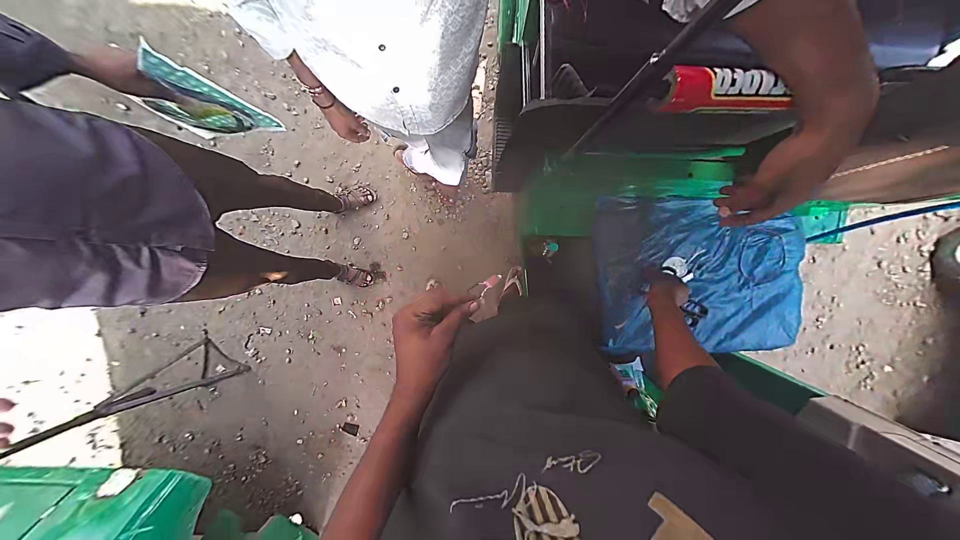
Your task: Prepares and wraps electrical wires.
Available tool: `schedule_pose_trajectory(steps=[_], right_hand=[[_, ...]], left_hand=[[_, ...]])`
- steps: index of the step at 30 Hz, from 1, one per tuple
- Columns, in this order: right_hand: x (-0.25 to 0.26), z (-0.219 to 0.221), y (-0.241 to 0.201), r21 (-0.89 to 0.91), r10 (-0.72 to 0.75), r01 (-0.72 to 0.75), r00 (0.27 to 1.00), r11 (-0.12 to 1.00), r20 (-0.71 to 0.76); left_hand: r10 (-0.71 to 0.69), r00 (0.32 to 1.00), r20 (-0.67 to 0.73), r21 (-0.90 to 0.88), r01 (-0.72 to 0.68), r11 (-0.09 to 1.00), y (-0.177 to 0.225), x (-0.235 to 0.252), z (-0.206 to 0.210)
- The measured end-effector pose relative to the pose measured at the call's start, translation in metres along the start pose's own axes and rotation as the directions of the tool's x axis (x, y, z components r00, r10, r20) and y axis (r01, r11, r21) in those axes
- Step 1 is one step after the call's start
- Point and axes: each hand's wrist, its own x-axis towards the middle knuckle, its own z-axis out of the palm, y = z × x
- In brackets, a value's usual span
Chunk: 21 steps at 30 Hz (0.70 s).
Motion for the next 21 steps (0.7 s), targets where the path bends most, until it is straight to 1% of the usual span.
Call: schedule_pose_trajectory(steps=[4, 5, 7, 8, 9, 10, 11, 12, 13, 14, 15, 16, 18, 19, 20, 21], right_hand=[[0.008, -0.006, -0.008, 0.000, 0.030, -0.030, 0.999, 1.000, -0.012], [0.006, -0.010, -0.010, 0.005, 0.038, -0.038, 0.999, 0.999, -0.024], [-0.008, -0.018, -0.009, 0.044, 0.005, -0.003, 0.999, 0.999, -0.034], [-0.019, -0.023, -0.015, 0.062, -0.057, 0.058, 0.998, 0.996, -0.026], [-0.032, -0.027, -0.024, 0.136, -0.120, 0.120, 0.993, 0.983, -0.006], [-0.047, -0.029, -0.029, 0.237, -0.204, 0.189, 0.978, 0.953, 0.043], [-0.064, -0.028, -0.032, 0.350, -0.311, 0.255, 0.944, 0.901, 0.114], [-0.088, -0.027, -0.039, 0.465, -0.417, 0.280, 0.881, 0.840, 0.222], [-0.117, -0.030, -0.046, 0.565, -0.515, 0.263, 0.783, 0.782, 0.348], [-0.151, -0.038, -0.053, 0.638, -0.609, 0.242, 0.653, 0.731, 0.450], [-0.187, -0.047, -0.060, 0.701, -0.697, 0.228, 0.508, 0.676, 0.506], [-0.221, -0.057, -0.066, 0.760, -0.779, 0.235, 0.368, 0.606, 0.508], [-0.275, -0.073, -0.095, 0.867, -0.911, 0.281, 0.129, 0.412, 0.392], [-0.297, -0.079, -0.104, 0.899, -0.942, 0.286, 0.041, 0.332, 0.334], [-0.317, -0.084, -0.109, 0.922, -0.957, 0.273, -0.012, 0.275, 0.289], [-0.333, -0.088, -0.114, 0.936, -0.966, 0.260, -0.041, 0.238, 0.257]], left_hand=[[-0.063, 0.997, -0.035, -0.111, 0.058, 0.992, 0.004, 0.001, 0.001], [-0.085, 0.996, -0.031, -0.126, 0.081, 0.989, 0.005, 0.001, 0.000], [-0.128, 0.992, -0.022, -0.139, 0.123, 0.983, 0.006, -0.001, -0.002], [-0.132, 0.991, -0.021, -0.154, 0.128, 0.980, 0.007, 0.002, -0.004], [-0.130, 0.991, -0.020, -0.175, 0.124, 0.977, 0.010, 0.008, -0.005], [-0.128, 0.992, -0.021, -0.203, 0.121, 0.972, 0.011, 0.012, -0.007], [-0.129, 0.991, -0.027, -0.226, 0.120, 0.967, 0.011, 0.015, -0.009], [-0.131, 0.991, -0.032, -0.234, 0.120, 0.965, 0.012, 0.018, -0.012], [-0.135, 0.990, -0.035, -0.229, 0.123, 0.966, 0.013, 0.020, -0.015], [-0.134, 0.990, -0.033, -0.219, 0.124, 0.968, 0.013, 0.020, -0.018], [-0.131, 0.991, -0.027, -0.210, 0.122, 0.970, 0.013, 0.019, -0.019], [-0.127, 0.992, -0.017, -0.211, 0.120, 0.970, 0.014, 0.017, -0.020], [-0.075, 0.997, -0.001, -0.258, 0.072, 0.963, 0.021, 0.027, -0.023], [-0.065, 0.998, 0.007, -0.296, 0.064, 0.953, 0.025, 0.029, -0.025], [-0.076, 0.997, 0.026, -0.341, 0.081, 0.936, 0.029, 0.026, -0.028], [-0.087, 0.995, 0.050, -0.384, 0.100, 0.918, 0.033, 0.025, -0.031]])
